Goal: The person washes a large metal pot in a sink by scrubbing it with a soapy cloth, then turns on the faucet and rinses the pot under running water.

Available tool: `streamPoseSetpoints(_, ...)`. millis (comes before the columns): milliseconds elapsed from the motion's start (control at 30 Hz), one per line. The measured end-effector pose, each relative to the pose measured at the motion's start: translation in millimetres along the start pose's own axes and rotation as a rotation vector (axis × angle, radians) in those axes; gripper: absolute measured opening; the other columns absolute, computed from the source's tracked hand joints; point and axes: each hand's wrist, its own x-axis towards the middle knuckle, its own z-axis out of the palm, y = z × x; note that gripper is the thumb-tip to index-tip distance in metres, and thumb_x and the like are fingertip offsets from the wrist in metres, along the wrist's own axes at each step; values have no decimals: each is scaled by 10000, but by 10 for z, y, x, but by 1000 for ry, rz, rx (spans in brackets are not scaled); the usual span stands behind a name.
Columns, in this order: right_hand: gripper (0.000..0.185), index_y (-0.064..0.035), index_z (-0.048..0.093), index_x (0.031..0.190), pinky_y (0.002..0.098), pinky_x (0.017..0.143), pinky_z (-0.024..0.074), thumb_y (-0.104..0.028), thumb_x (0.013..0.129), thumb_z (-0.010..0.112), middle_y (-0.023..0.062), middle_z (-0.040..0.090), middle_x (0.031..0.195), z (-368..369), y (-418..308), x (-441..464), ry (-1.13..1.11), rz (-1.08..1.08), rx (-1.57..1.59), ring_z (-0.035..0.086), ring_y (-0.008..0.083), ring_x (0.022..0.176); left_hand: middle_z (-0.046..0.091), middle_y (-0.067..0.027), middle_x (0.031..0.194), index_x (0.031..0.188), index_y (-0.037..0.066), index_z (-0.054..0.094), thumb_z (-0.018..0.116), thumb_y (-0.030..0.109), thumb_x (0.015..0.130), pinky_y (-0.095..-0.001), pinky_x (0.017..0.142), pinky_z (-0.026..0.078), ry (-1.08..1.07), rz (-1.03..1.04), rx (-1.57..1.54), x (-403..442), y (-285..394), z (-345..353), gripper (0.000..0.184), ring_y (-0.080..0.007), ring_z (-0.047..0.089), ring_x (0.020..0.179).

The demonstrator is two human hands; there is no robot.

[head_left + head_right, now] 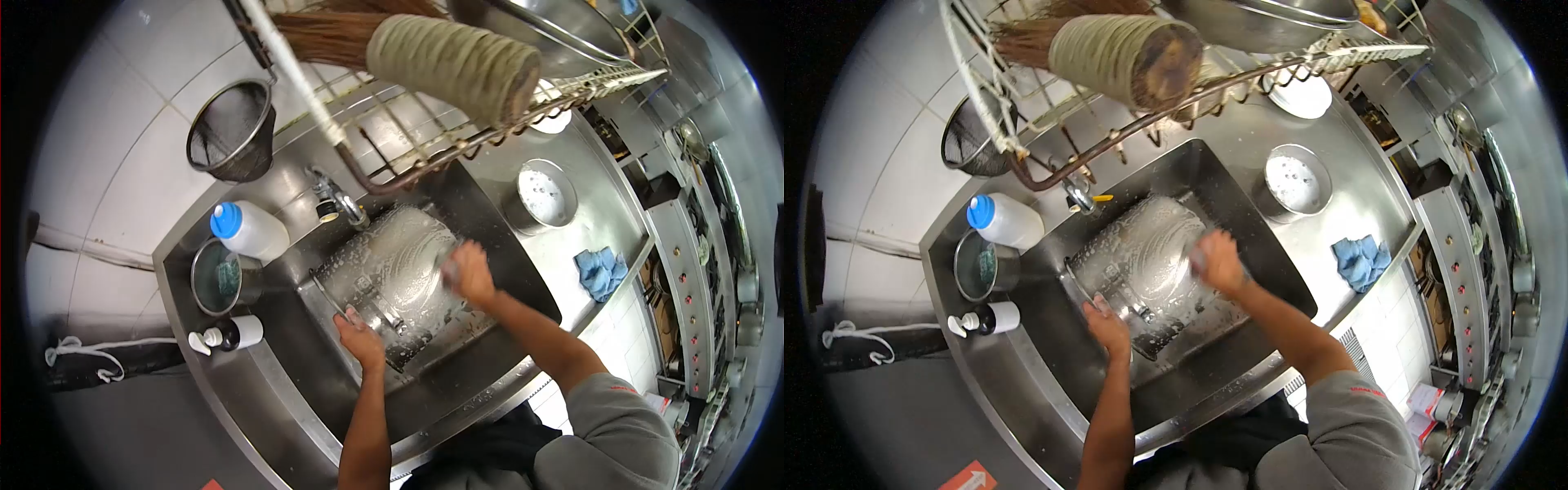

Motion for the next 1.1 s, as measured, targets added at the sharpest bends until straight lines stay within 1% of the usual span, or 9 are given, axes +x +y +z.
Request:
streamPoseSetpoints(33, 287, -181, 628, 1037, 462, 786, 448, -269, 769, 683, 126, 569, 1038, 105, 78, 287, 200, 352, 168, 530, 319, 989, 563, -229, 688, 941, -9, 468, 462, 233, 1011, -459, 628, 431, -26, -3, -15, -15, 22, -28, 252, -397, 543, 634)
streamPoseSetpoints(100, 263, -153, 614, 1018, 471, 794, 434, -283, 795, 665, 147, 551, 1040, -49, -137, 744, 216, 335, 157, 524, 322, 979, 567, -232, 689, 946, -7, 470, 465, 235, 1009, -460, 625, 432, -42, -13, -36, -44, 35, -28, 250, -399, 545, 631)
streamPoseSetpoints(200, 253, -165, 637, 971, 483, 842, 418, -303, 767, 692, 118, 558, 1049, -42, -789, 430, -2, -347, 142, 489, 326, 1048, 575, -234, 700, 950, -6, 470, 469, 231, 1008, -459, 614, 428, -26, -8, -43, -28, 43, -31, 244, -403, 542, 629)
streamPoseSetpoints(300, 271, -191, 639, 1000, 458, 849, 412, -302, 762, 705, 71, 564, 1048, 35, -410, 62, -63, -435, 461, 489, 303, 1036, 574, -237, 704, 959, -6, 472, 467, 226, 1008, -458, 615, 427, -27, -37, -68, -71, 14, -26, 237, -411, 539, 632)
streamPoseSetpoints(367, 301, -177, 644, 1024, 466, 856, 407, -307, 761, 712, 75, 564, 1044, 112, -32, 434, 123, -506, 60, 490, 308, 1024, 533, -237, 693, 925, -8, 473, 465, 257, 1008, -444, 623, 420, -31, -47, -127, -88, -65, 31, 278, -400, 495, 620)
streamPoseSetpoints(433, 328, -161, 641, 1041, 474, 858, 405, -308, 758, 721, 78, 555, 1045, 4, -148, 1020, 82, -29, 258, 485, 324, 1014, 537, -229, 687, 928, 1, 464, 468, 237, 1006, -433, 606, 424, -70, -149, -69, -88, 77, -35, 249, -370, 509, 607)
streamPoseSetpoints(567, 283, -157, 647, 961, 470, 865, 407, -295, 736, 751, 84, 531, 1038, 187, -549, 708, 14, -560, 352, 479, 329, 997, 544, -218, 659, 939, 10, 464, 459, 224, 1012, -434, 578, 418, -79, -140, -114, -14, -43, 11, 226, -361, 500, 572)
streamPoseSetpoints(700, 193, -213, 658, 915, 457, 851, 405, -228, 741, 739, 70, 520, 1023, -168, -659, 420, -270, -567, 539, 470, 319, 984, 573, -234, 635, 955, 24, 449, 482, 235, 1003, -495, 558, 406, -72, -130, -121, 5, -107, 47, 219, -449, 569, 611)
streamPoseSetpoints(1100, 249, -172, 644, 890, 452, 800, 413, -168, 662, 746, 97, 522, 1004, 347, -586, 1118, 76, -495, 274, 481, 327, 992, 576, -251, 666, 923, 14, 448, 471, 277, 1009, -486, 589, 432, -166, -164, -66, 250, -10, 10, 277, -471, 567, 651)
